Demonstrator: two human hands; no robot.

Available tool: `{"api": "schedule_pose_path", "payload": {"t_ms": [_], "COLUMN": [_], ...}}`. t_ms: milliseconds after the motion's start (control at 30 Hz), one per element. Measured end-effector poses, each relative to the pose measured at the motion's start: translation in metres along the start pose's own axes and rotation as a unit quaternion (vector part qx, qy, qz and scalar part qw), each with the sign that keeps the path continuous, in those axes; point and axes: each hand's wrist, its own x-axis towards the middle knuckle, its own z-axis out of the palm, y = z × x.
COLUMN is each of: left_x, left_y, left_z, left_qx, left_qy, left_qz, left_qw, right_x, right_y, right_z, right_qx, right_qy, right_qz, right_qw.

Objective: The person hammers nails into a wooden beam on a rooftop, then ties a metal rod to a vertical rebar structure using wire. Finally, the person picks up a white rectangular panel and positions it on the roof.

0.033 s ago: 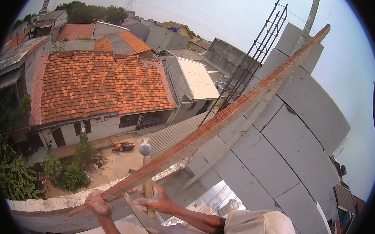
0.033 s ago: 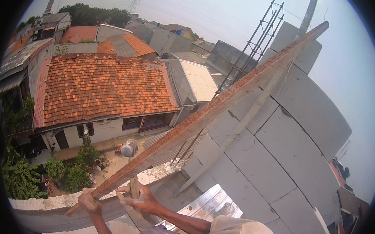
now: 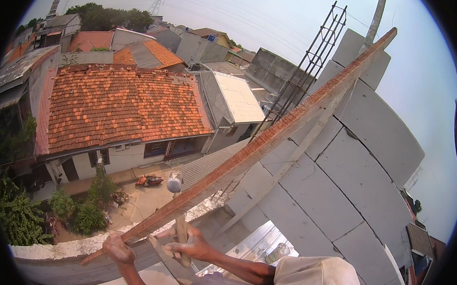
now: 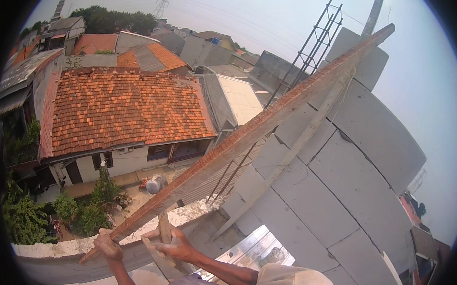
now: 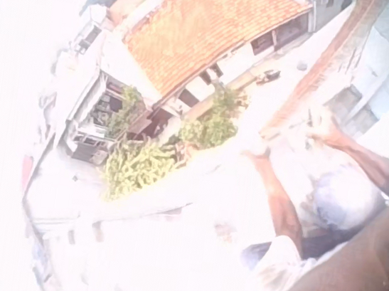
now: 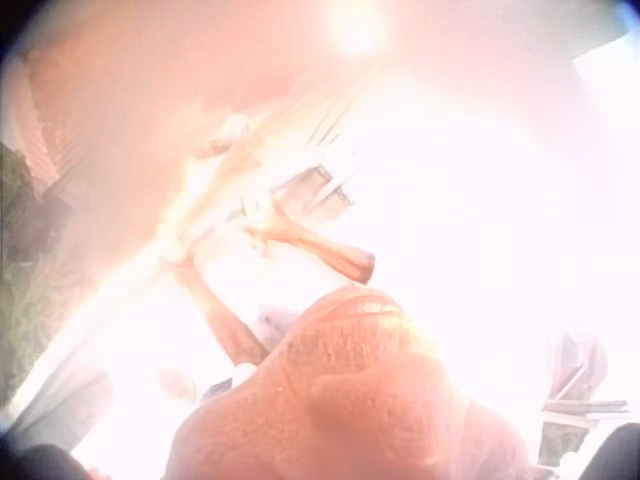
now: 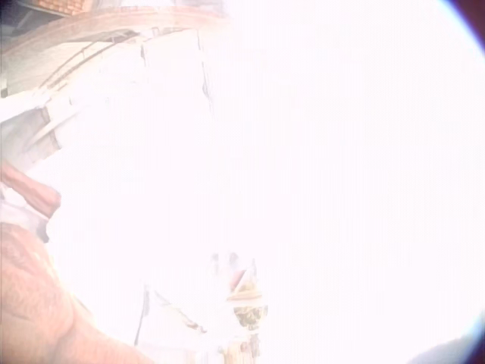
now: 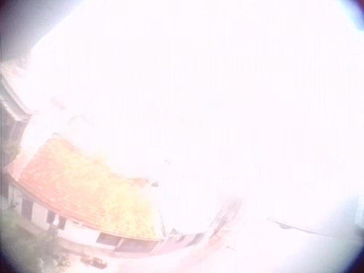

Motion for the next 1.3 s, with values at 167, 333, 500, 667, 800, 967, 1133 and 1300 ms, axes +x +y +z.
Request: {"api": "schedule_pose_path", "payload": {"t_ms": [167, 333, 500, 667, 800, 967, 1133, 1300], "left_x": [0.011, 0.019, 0.006, -0.003, 0.021, 0.03, 0.028, 0.022], "left_y": [-0.024, -0.028, -0.01, 0.008, 0.002, 0.021, 0.022, 0.025], "left_z": [0.007, 0.007, 0.013, 0.021, 0.014, 0.041, 0.022, 0.01], "left_qx": [0.072, 0.039, 0.041, 0.022, 0.074, 0.003, 0.009, 0.052], "left_qy": [-0.008, -0.039, -0.029, -0.066, 0.005, 0.025, 0.033, 0.042], "left_qz": [0.041, 0.014, -0.056, -0.08, -0.005, -0.017, -0.02, -0.036], "left_qw": [0.997, 0.998, 0.997, 0.994, 0.997, 1.0, 0.999, 0.997], "right_x": [-0.033, -0.063, -0.097, -0.114, -0.084, -0.104, -0.094, -0.048], "right_y": [0.009, 0.042, 0.068, 0.072, 0.081, 0.036, 0.045, 0.039], "right_z": [-0.023, -0.05, -0.062, -0.06, -0.056, -0.069, -0.053, -0.047], "right_qx": [-0.081, -0.145, -0.231, -0.203, -0.159, -0.118, -0.153, -0.493], "right_qy": [0.051, 0.028, 0.006, -0.008, -0.054, -0.036, -0.032, -0.157], "right_qz": [0.12, 0.161, 0.188, 0.201, 0.195, 0.287, 0.3, 0.091], "right_qw": [0.988, 0.976, 0.955, 0.958, 0.966, 0.95, 0.941, 0.851]}}
